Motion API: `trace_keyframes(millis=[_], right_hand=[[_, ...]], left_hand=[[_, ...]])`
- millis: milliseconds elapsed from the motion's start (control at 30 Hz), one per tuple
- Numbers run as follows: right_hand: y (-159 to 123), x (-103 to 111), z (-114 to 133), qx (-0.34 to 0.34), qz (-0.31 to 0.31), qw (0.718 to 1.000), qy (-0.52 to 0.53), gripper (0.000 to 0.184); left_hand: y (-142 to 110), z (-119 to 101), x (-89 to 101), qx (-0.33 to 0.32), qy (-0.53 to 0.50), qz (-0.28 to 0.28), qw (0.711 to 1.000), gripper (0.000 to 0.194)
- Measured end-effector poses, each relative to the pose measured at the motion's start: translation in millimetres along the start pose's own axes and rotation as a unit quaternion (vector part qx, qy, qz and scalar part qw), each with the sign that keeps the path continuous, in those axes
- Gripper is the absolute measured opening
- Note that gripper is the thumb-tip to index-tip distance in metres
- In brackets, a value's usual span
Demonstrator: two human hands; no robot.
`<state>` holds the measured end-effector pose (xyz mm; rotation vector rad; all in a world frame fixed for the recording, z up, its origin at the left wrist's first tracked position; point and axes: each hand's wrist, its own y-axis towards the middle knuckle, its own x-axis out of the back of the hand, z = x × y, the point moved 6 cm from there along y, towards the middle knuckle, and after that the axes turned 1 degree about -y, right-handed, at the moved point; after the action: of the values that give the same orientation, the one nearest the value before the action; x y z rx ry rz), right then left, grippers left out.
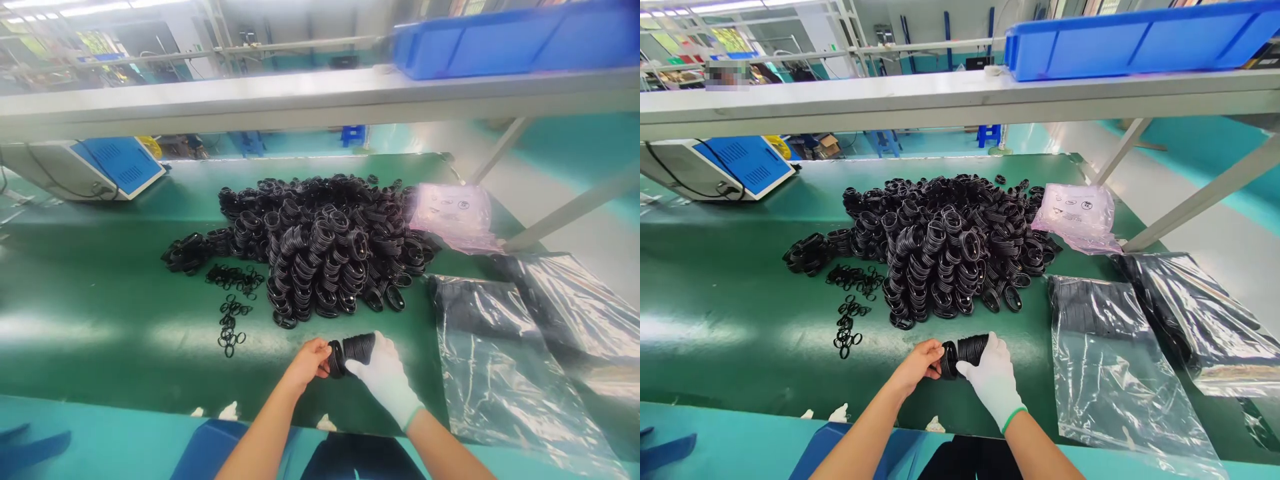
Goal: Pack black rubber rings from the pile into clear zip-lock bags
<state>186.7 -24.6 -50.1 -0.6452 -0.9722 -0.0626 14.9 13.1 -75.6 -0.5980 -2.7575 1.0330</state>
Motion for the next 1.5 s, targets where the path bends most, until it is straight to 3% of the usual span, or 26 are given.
trace_keyframes(millis=[367, 600, 667, 733, 833, 967, 1067, 1167, 1300, 1367, 1500], right_hand=[[0, 3, 2, 0.005, 0.003, 1.0, 0.004, 0.089], [-7, 0, 6, -0.002, -0.023, 1.0, 0.002, 0.095], [-9, 0, 8, -0.003, -0.045, 0.999, 0.0, 0.095], [-12, 0, 11, -0.008, -0.063, 0.998, 0.001, 0.094], [-10, 0, 14, -0.017, -0.073, 0.997, 0.009, 0.094], [-3, 13, 9, -0.031, -0.025, 0.998, 0.041, 0.091], [0, 24, 6, -0.017, 0.027, 0.996, 0.078, 0.056], [-2, 16, 12, -0.03, 0.039, 0.996, 0.07, 0.069], [-14, -4, 27, -0.075, -0.076, 0.994, -0.035, 0.11], [-18, -13, 31, -0.095, -0.113, 0.987, -0.061, 0.11], [-17, -18, 32, -0.103, -0.118, 0.986, -0.062, 0.103]], left_hand=[[1, -5, -22.3, -0.024, 0.034, -0.075, 0.996, 0.029], [0, -6, -20.5, -0.026, 0.071, -0.097, 0.992, 0.022], [-7, -10, -16.6, -0.044, 0.098, -0.087, 0.99, 0.025], [-15, -20, -14.0, -0.102, 0.178, -0.062, 0.977, 0.047], [-21, -30, -13.0, -0.178, 0.327, -0.021, 0.928, 0.077], [-15, -30, -13.4, -0.179, 0.368, 0.017, 0.912, 0.074], [-14, -31, -14.3, -0.187, 0.361, 0.03, 0.913, 0.074], [-11, -28, -12.0, -0.183, 0.36, 0.032, 0.914, 0.074], [-9, -26, -10.8, -0.196, 0.37, 0.03, 0.907, 0.072], [-9, -28, -11.7, -0.216, 0.372, 0.03, 0.902, 0.069], [-9, -28, -11.9, -0.221, 0.372, 0.024, 0.901, 0.067]])
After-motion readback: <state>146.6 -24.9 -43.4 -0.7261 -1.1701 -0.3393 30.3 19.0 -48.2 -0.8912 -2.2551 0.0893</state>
